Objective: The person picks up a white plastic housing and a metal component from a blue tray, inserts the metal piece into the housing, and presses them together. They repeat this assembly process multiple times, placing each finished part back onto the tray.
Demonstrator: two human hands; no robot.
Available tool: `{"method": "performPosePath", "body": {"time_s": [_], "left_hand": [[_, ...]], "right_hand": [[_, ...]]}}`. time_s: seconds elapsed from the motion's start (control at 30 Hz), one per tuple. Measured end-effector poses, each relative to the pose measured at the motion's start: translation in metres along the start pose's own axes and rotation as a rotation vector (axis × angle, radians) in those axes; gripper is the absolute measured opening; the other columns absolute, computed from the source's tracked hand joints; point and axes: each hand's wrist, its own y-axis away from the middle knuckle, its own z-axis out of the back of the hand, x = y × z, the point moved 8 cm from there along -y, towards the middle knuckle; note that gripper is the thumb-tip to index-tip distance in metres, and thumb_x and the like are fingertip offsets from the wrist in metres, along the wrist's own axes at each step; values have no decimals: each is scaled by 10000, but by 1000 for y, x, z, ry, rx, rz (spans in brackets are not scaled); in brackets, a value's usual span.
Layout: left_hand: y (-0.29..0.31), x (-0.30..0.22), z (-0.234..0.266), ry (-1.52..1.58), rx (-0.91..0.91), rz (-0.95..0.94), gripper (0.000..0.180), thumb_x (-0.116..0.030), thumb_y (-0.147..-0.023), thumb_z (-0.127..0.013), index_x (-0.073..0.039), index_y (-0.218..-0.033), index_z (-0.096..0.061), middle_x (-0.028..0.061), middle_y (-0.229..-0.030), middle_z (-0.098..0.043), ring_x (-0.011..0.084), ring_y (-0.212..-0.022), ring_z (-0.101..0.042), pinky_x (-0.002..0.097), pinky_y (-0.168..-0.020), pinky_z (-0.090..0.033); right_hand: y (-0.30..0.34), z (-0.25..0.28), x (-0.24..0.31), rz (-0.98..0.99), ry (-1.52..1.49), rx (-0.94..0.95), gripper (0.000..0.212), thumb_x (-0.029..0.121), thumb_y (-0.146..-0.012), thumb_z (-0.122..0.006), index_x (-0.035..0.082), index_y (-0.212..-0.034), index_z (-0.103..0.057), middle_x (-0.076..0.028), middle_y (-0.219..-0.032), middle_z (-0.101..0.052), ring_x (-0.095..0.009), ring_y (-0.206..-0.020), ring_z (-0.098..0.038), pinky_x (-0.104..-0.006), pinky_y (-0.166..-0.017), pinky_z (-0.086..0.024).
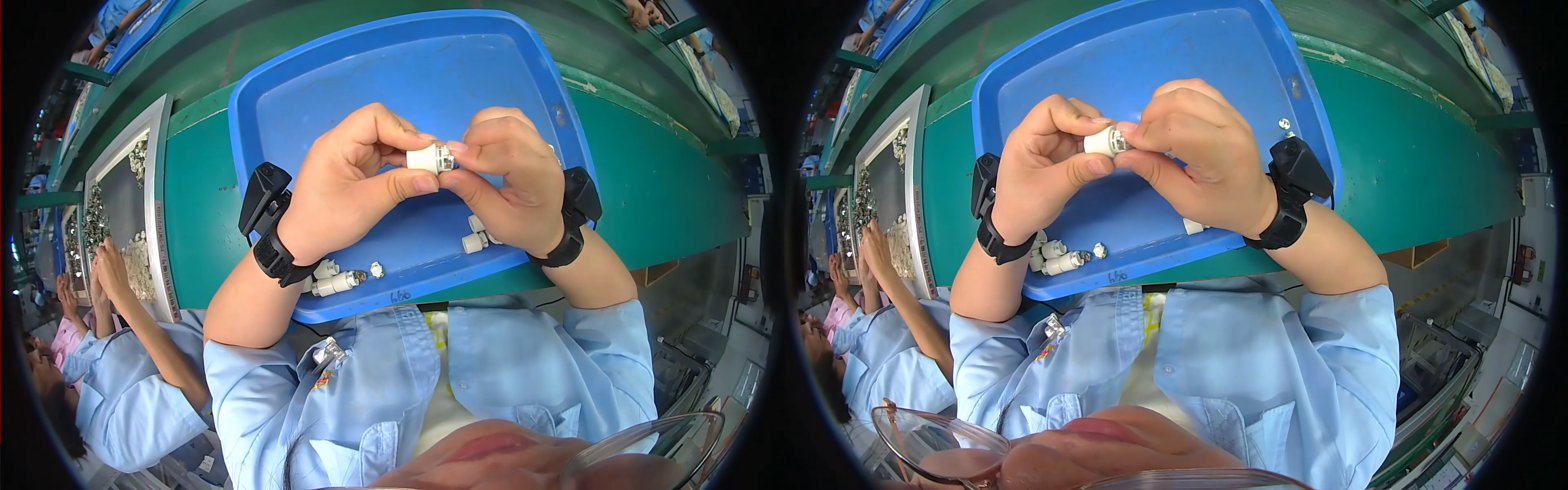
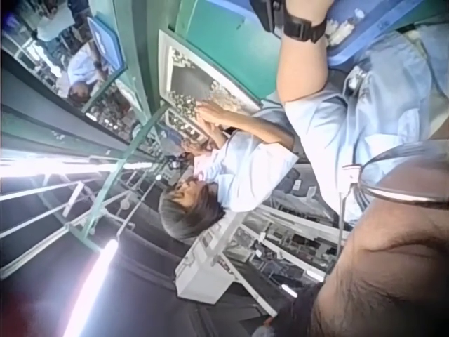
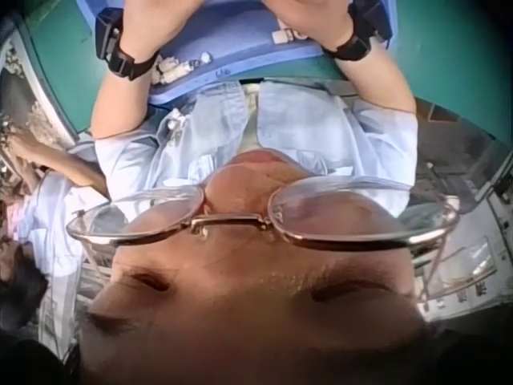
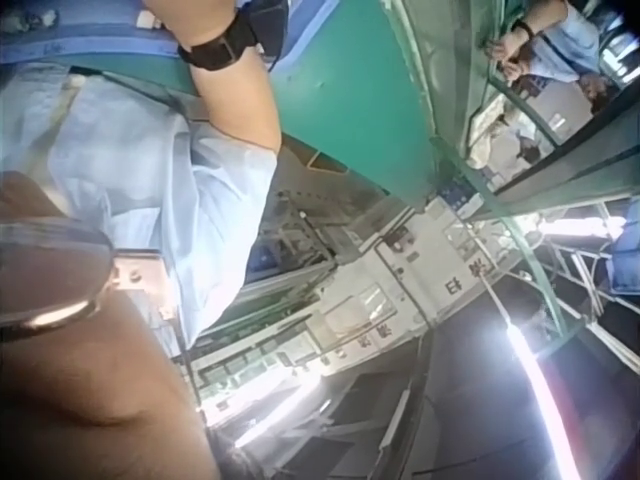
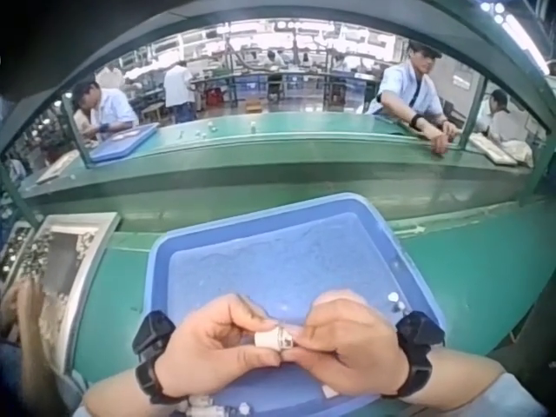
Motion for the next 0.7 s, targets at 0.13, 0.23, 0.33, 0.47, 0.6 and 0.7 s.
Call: {"method": "performPosePath", "body": {"time_s": [0.13,0.23,0.33,0.47,0.6,0.7], "left_hand": [[3,2,-2,-28,-1,39,200,14,-799,-636,-8,-952,-509,89,-973,-575,139,-907,-579,273,-800,-492],[3,6,0,-36,-13,65,197,8,-802,-635,-5,-951,-507,84,-971,-575,135,-901,-579,272,-798,-493],[0,6,0,-3,-32,60,200,3,-801,-638,-2,-953,-508,80,-965,-574,132,-890,-577,269,-792,-493],[-1,-1,1,35,-50,5,212,2,-795,-645,0,-961,-514,75,-953,-573,131,-868,-573,264,-775,-492],[1,-6,-2,-167,-3,-78,222,3,-789,-649,-1,-971,-521,76,-951,-567,134,-853,-568,263,-764,-490],[3,-11,-8,-409,48,-159,227,5,-785,-652,-4,-975,-526,78,-955,-559,134,-852,-562,264,-762,-488]], "right_hand": [[0,-2,4,39,-21,7,287,34,-679,-737,39,-920,-582,-72,-823,-554,-228,-736,-531,-317,-662,-432],[0,-2,4,41,-28,17,282,28,-685,-731,34,-917,-572,-72,-821,-547,-229,-737,-529,-319,-663,-430],[-1,-5,3,26,-23,39,270,15,-692,-723,26,-907,-562,-72,-817,-539,-232,-738,-526,-321,-665,-428],[3,-3,-15,-260,-205,-76,201,121,-778,-670,7,-880,-539,-76,-798,-524,-228,-710,-511,-308,-649,-414],[2,-16,-14,-208,-81,166,237,223,-869,-544,-2,-805,-503,-93,-718,-474,-239,-633,-459,-311,-585,-372],[5,-22,-11,-173,-38,185,311,256,-905,-442,-1,-729,-455,-109,-650,-406,-256,-575,-389,-336,-533,-319]]}}
